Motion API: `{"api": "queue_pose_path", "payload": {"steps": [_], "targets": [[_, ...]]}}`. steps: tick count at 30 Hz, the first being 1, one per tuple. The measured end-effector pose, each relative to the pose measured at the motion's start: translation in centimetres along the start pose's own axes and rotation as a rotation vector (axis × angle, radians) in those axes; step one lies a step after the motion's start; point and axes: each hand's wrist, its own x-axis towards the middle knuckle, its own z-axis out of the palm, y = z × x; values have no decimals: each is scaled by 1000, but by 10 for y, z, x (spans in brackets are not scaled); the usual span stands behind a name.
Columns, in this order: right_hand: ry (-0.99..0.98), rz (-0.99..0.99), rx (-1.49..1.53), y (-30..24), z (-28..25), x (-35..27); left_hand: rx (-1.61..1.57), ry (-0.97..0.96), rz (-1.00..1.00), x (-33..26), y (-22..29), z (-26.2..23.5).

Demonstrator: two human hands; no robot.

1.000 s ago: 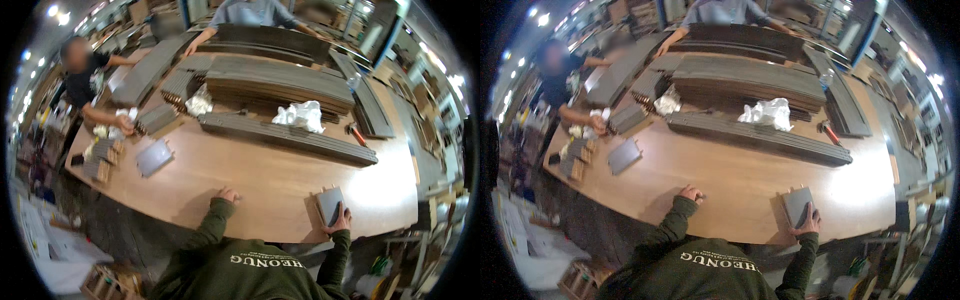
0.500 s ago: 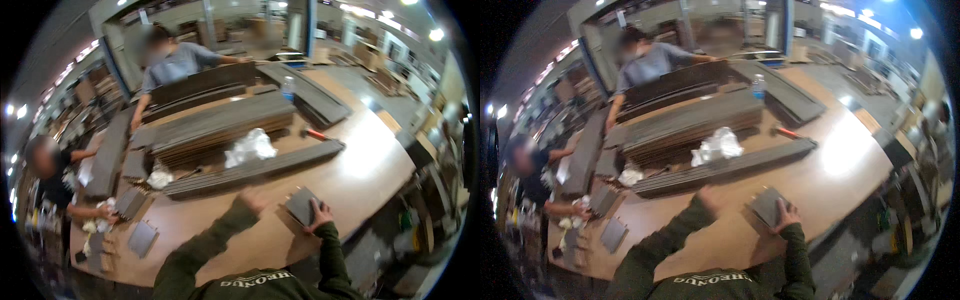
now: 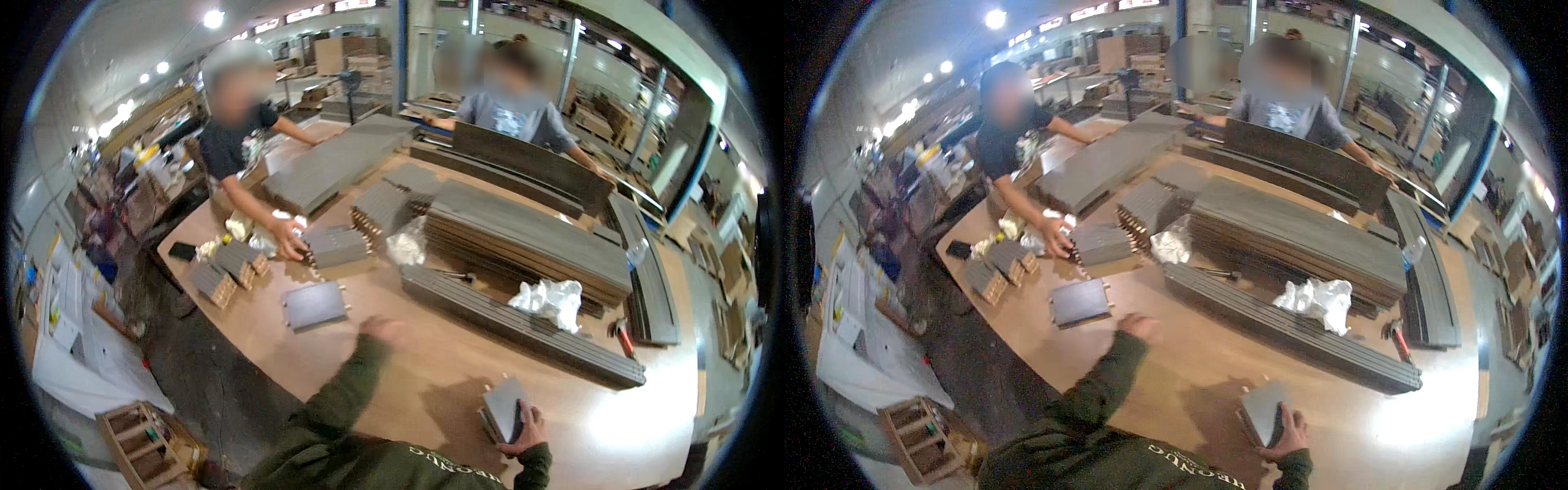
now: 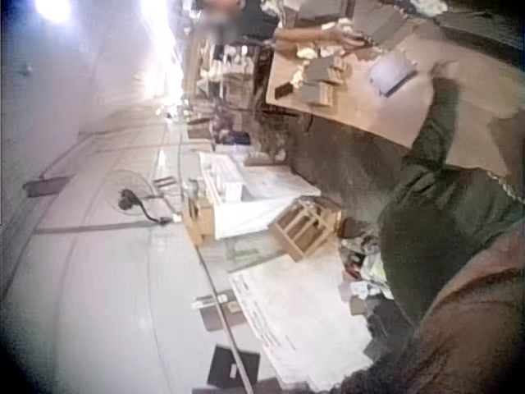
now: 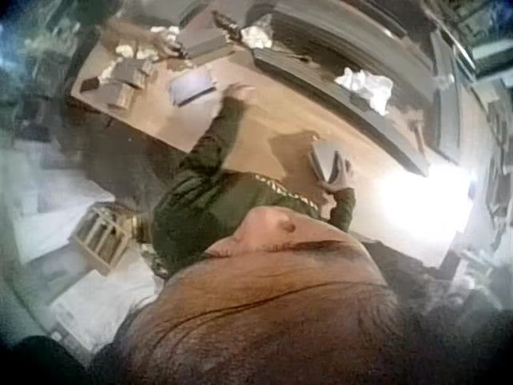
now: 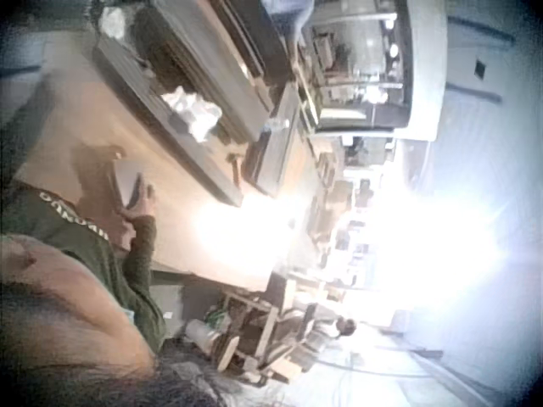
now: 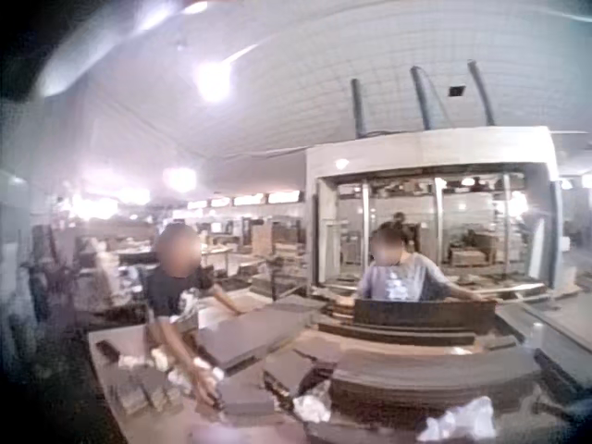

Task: The person handles and stacks wooden cabinet panels and slatted components on a large workbench by hand, moving them one at a time to group them.

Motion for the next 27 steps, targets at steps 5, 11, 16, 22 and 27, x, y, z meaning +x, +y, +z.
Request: {"api": "queue_pose_path", "payload": {"steps": [5, 11, 16, 22, 27], "targets": [[-46, -493, 12, -123, -8, 70, 168, 340, -503, -153, -108, -87], [-148, -752, -236, -233, 22, 147, 2, 448, -551, -158, -97, -94], [-183, -582, -457, -255, 103, 169, 64, 171, -517, -87, -131, -128], [-148, -554, -426, -248, 101, 153, 277, -409, -512, -31, -144, -150], [-134, -556, -409, -251, 99, 146, 277, -644, -470, -6, -170, -151]]}}
